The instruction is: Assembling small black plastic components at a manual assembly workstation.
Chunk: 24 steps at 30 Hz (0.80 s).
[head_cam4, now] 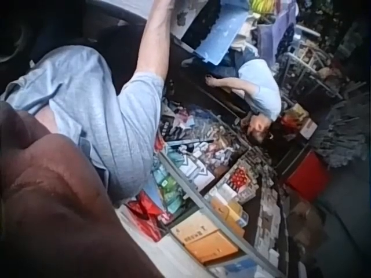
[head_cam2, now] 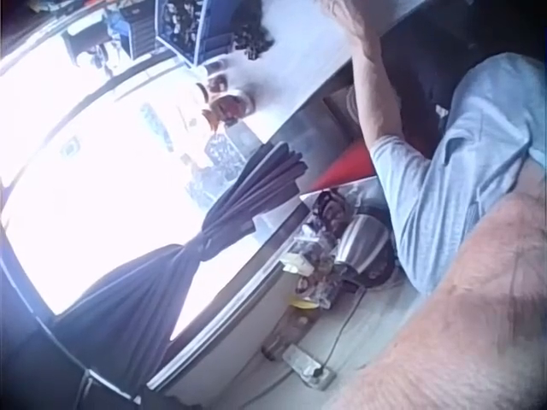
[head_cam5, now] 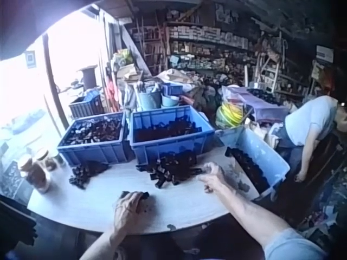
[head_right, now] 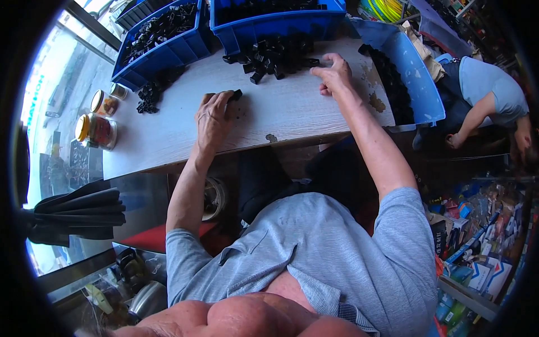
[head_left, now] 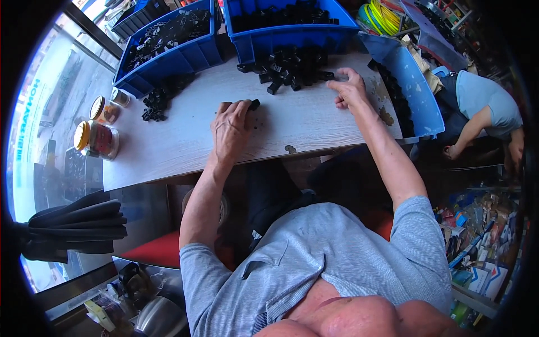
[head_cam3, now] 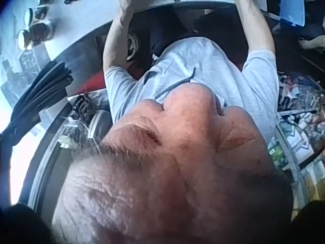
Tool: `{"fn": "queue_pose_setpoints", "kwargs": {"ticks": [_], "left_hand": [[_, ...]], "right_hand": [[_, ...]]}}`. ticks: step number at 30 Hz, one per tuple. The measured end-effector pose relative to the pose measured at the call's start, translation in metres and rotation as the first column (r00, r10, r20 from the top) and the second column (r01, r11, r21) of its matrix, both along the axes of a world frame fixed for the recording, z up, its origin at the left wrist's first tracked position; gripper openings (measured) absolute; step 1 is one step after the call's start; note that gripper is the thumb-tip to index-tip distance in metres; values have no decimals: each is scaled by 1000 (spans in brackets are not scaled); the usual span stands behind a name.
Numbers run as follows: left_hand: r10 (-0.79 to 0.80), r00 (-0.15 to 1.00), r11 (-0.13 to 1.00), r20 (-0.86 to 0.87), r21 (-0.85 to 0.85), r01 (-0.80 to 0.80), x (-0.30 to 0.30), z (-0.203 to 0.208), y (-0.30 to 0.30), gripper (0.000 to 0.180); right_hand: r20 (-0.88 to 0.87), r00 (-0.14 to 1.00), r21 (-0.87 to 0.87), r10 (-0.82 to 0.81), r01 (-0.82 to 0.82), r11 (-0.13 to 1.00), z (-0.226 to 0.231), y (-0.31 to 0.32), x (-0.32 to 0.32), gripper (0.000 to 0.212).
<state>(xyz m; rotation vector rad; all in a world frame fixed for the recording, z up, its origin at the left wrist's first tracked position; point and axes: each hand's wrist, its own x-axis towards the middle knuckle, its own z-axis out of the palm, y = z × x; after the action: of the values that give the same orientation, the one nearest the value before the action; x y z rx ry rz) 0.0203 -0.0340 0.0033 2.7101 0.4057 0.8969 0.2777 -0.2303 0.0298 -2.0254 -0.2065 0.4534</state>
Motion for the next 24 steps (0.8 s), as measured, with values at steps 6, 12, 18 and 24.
{"fn": "queue_pose_setpoints", "kwargs": {"ticks": [6, 12, 18, 24], "left_hand": [[-6, 1000, 1000, -19, 11, 6, -2, 0, 3, 26], [-33, 996, 995, 80, -94, 40, -4, -2, 8, 29], [-126, 962, 952, 241, -243, 186, 18, -4, -25, 26], [-277, 947, 947, 162, -119, 298, 61, -1, -51, 28]], "right_hand": [[59, 985, -78, 159, -154, 985, 8, 10, 0, 53], [-5, 995, -61, 104, -104, 993, 6, -2, 3, 43], [-86, 964, -53, 253, -258, 965, 10, -21, -29, 38], [-89, 905, -105, 416, -424, 900, 13, -10, -59, 36]]}}
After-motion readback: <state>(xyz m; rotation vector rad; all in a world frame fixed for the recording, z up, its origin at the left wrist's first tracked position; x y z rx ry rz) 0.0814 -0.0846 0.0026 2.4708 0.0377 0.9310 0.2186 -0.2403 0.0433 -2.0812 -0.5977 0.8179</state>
